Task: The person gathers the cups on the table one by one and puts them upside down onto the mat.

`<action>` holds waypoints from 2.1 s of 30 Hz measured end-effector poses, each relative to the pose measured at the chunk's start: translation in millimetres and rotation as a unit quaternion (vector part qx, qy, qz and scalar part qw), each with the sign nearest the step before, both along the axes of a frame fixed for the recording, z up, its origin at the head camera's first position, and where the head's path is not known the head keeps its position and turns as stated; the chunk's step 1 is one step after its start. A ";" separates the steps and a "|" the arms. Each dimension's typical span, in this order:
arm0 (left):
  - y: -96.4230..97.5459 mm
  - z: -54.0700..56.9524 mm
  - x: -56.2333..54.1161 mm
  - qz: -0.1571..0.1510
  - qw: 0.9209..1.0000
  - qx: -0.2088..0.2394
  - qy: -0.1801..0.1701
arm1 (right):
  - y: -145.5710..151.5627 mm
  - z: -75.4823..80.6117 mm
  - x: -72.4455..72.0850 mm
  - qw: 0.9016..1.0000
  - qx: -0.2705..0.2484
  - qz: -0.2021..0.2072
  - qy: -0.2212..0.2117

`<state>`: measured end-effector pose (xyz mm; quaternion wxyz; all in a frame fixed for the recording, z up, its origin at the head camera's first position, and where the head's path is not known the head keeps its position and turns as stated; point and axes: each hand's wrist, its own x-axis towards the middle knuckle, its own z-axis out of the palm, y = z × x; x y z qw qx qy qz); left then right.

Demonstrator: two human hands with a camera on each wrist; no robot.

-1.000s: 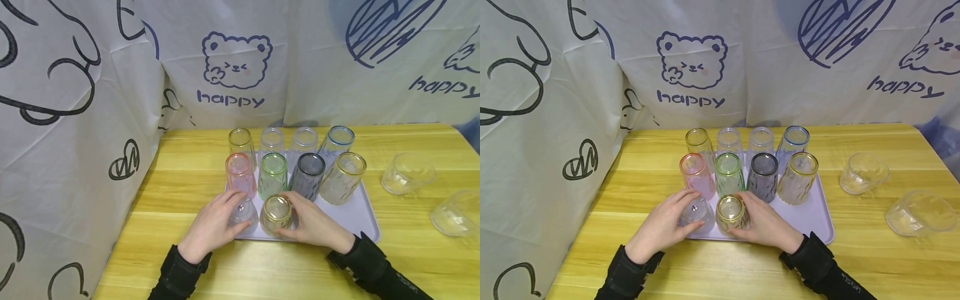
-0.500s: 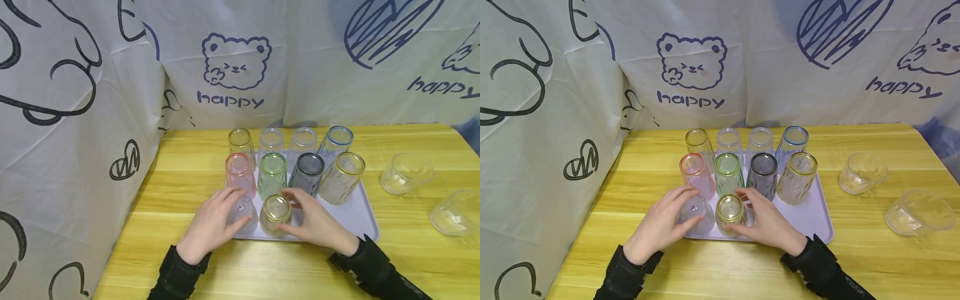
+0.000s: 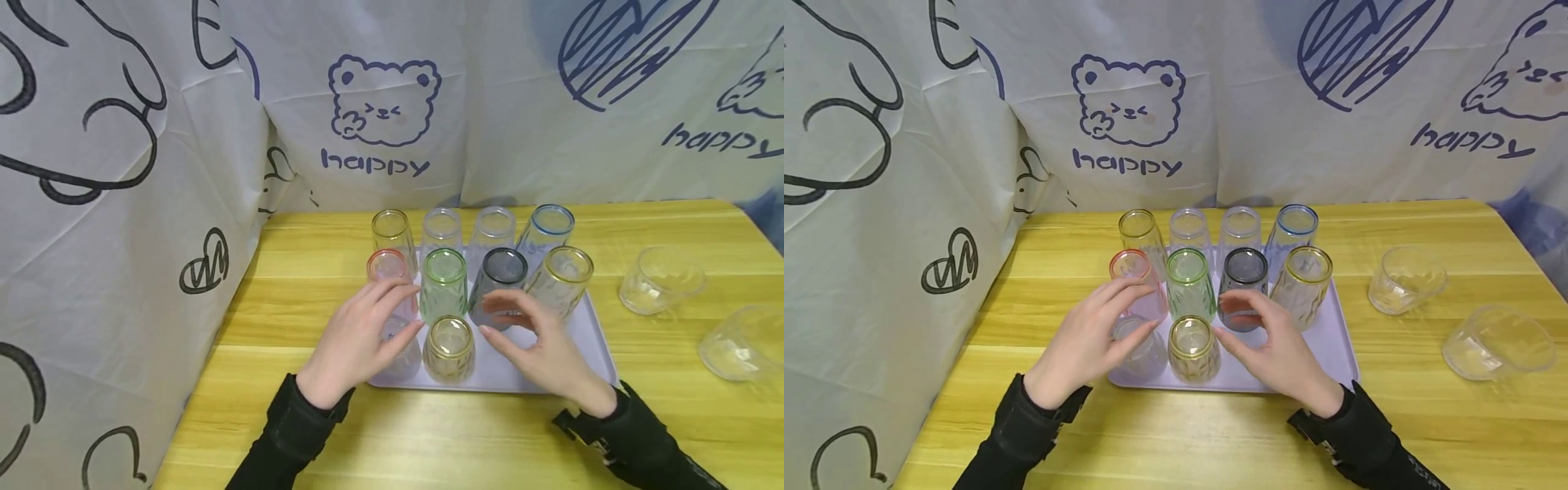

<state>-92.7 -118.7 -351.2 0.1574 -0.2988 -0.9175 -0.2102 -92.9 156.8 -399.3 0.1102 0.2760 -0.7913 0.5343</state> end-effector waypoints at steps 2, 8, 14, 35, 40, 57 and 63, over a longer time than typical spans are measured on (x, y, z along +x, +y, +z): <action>4.9 6.6 -3.8 -0.008 1.000 -0.007 0.008 | 5.9 5.5 -2.0 0.999 -0.033 -0.009 0.020; 23.7 25.4 -15.7 -0.033 0.998 -0.032 0.030 | 32.2 23.9 -11.3 0.991 -0.120 -0.052 0.036; 47.9 44.4 -27.2 -0.071 0.994 -0.058 0.052 | 66.3 37.7 -26.0 0.972 -0.205 -0.109 0.035; 140.0 66.1 -61.2 -0.120 0.970 -0.208 0.027 | 145.5 0.6 -36.4 0.881 -0.080 -0.466 0.006; 154.9 63.4 -65.1 -0.115 0.966 -0.229 0.017 | 148.7 -7.1 -39.7 0.871 -0.072 -0.484 -0.051; 185.2 53.0 -71.7 -0.117 0.954 -0.276 -0.004 | 151.4 -17.5 -51.3 0.836 -0.205 -0.460 -0.217; 191.1 47.0 -72.4 -0.121 0.952 -0.281 -0.003 | 151.5 -21.5 -56.6 0.805 -0.257 -0.454 -0.282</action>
